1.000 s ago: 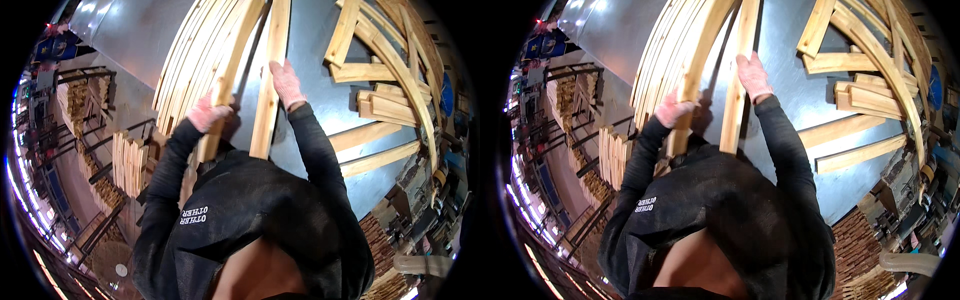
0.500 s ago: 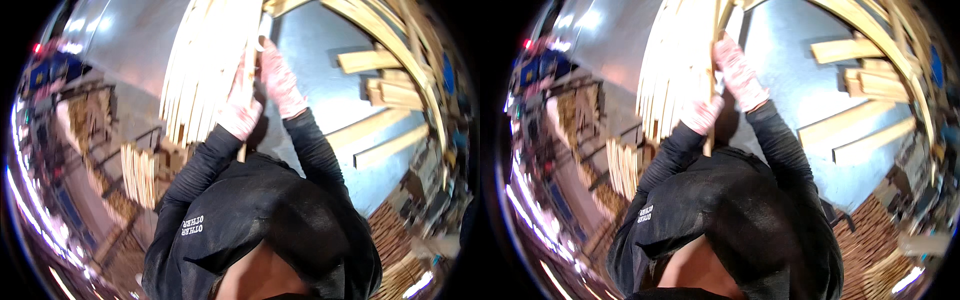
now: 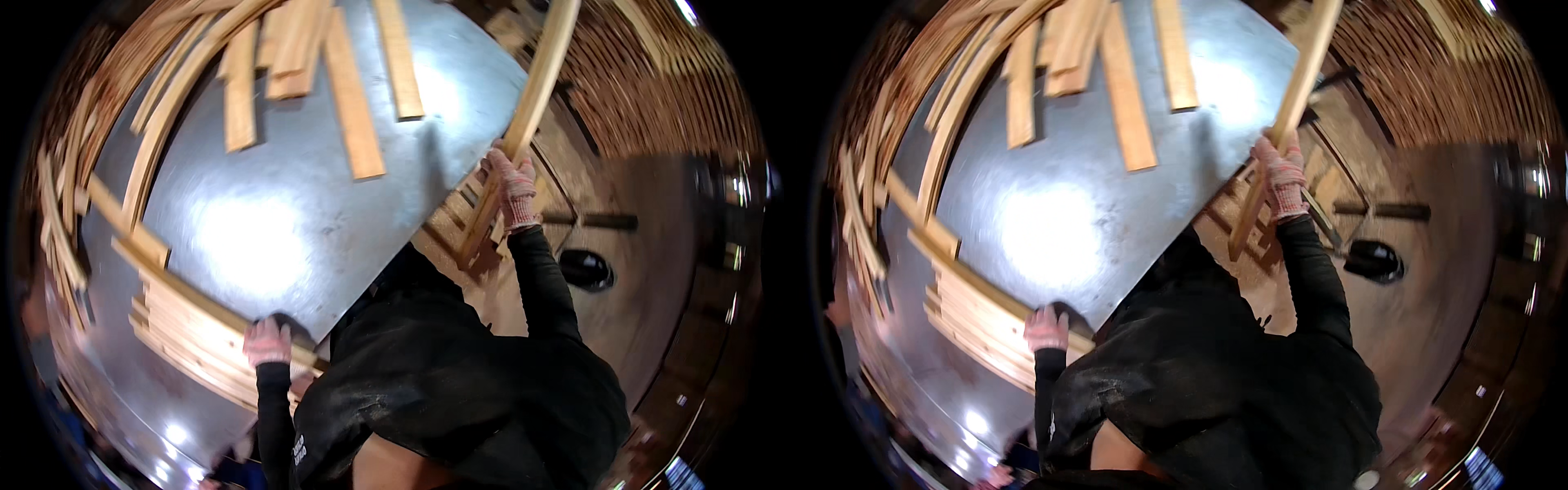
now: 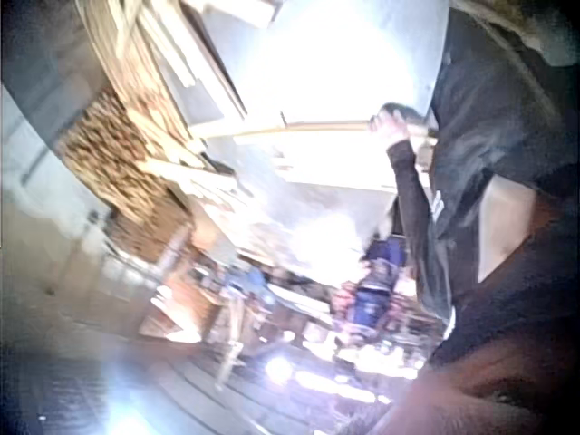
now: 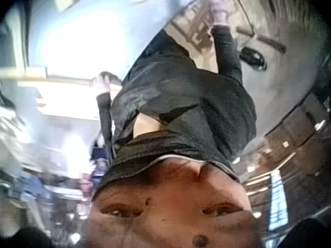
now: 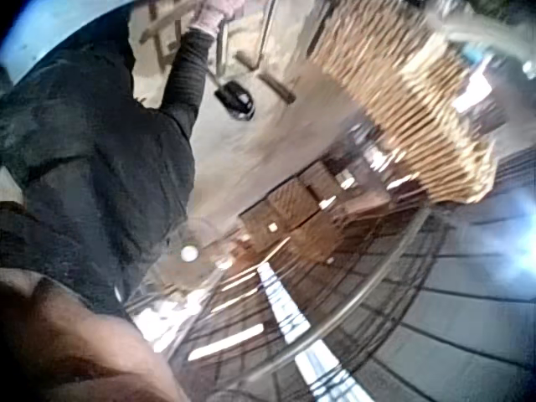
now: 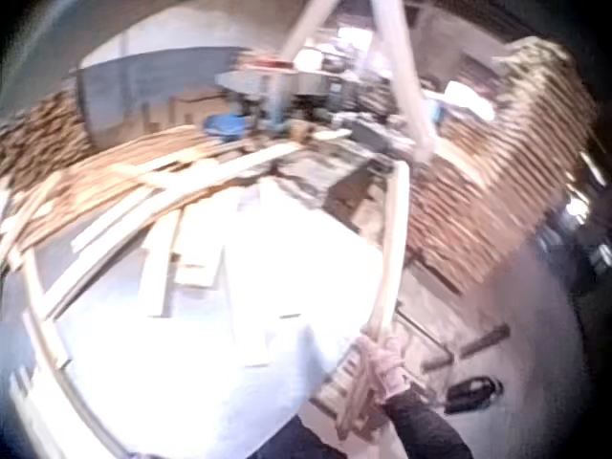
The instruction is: The person repeatedly picks up thin wooden planks from a large pile on a metal table and stacks them into a neat pile. They handle the planks one by one or in small groups, aligning them before placing them onto the growing stack.
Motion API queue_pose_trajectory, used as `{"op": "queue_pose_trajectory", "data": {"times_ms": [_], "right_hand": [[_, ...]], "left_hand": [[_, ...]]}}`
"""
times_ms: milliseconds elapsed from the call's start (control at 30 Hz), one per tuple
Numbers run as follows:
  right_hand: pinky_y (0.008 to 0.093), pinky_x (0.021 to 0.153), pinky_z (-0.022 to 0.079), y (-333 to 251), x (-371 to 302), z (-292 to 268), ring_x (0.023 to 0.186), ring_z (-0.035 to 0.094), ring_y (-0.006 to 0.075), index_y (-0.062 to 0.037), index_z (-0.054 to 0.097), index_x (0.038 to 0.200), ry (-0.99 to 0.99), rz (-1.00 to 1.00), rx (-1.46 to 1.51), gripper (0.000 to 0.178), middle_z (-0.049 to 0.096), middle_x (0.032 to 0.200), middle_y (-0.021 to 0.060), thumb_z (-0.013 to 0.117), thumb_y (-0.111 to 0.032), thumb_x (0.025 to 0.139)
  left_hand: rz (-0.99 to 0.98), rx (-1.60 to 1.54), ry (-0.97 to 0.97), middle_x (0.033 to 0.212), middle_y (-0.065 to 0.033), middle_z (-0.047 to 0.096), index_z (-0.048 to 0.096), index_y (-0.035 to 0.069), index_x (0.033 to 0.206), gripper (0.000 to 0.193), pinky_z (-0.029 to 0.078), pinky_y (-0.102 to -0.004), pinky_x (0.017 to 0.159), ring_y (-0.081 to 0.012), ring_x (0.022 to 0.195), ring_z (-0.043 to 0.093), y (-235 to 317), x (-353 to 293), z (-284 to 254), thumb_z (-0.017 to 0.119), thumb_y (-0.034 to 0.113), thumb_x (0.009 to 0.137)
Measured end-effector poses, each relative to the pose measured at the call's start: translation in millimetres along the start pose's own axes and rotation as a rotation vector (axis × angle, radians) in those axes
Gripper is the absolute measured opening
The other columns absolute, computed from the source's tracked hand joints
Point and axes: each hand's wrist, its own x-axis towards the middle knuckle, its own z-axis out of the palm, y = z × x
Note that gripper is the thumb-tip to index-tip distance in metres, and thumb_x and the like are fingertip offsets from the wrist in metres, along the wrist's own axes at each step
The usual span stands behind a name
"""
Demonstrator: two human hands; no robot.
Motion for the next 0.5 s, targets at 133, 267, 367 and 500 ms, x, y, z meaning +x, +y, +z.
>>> {"op": "queue_pose_trajectory", "data": {"times_ms": [133,267,367,500], "right_hand": [[0.0295,0.061,0.049,84,11,-138,0.07,0.058,0.0185,-0.0036,0.052,0.118,0.489,0.172,-0.091,0.036,0.059,0.083,0.0061,0.066,-0.023,0.092],[0.0337,0.061,0.049,168,35,-194,0.065,0.057,0.0236,-0.0049,0.051,0.121,0.417,0.331,-0.075,0.044,0.057,0.073,0.0074,0.064,-0.036,0.093],[0.0412,0.091,0.047,236,80,-206,0.105,0.06,0.0389,0.0055,0.041,0.137,0.332,0.477,-0.615,0.076,0.062,0.111,0.0235,0.046,-0.058,0.095],[0.0425,0.101,0.041,327,152,-201,0.123,0.051,0.0405,0.0027,0.033,0.146,0.162,0.475,-0.84,0.082,0.051,0.136,0.0277,0.04,-0.061,0.095]], "left_hand": [[-0.176,0.197,-0.315,0.106,-0.016,0.068,0.064,0.002,0.111,0.046,0.041,-0.0436,0.101,-0.0332,0.103,0.062,-39,-34,36,0.061,0.038,0.082],[-0.312,0.355,-0.681,0.129,-0.0163,0.059,0.052,0.003,0.13,0.061,0.024,-0.0433,0.116,-0.0283,0.124,0.053,-67,-53,-4,0.062,0.04,0.083],[-0.544,0.445,-0.932,0.121,-0.0141,0.064,0.057,0.009,0.122,0.051,0.038,-0.0419,0.106,-0.0294,0.115,0.059,-39,-31,-18,0.061,0.045,0.085],[-0.682,0.319,-0.804,0.117,-0.0147,0.066,0.06,0.011,0.116,0.045,0.049,-0.0417,0.093,-0.0335,0.107,0.063,52,22,-64,0.06,0.045,0.087]]}}
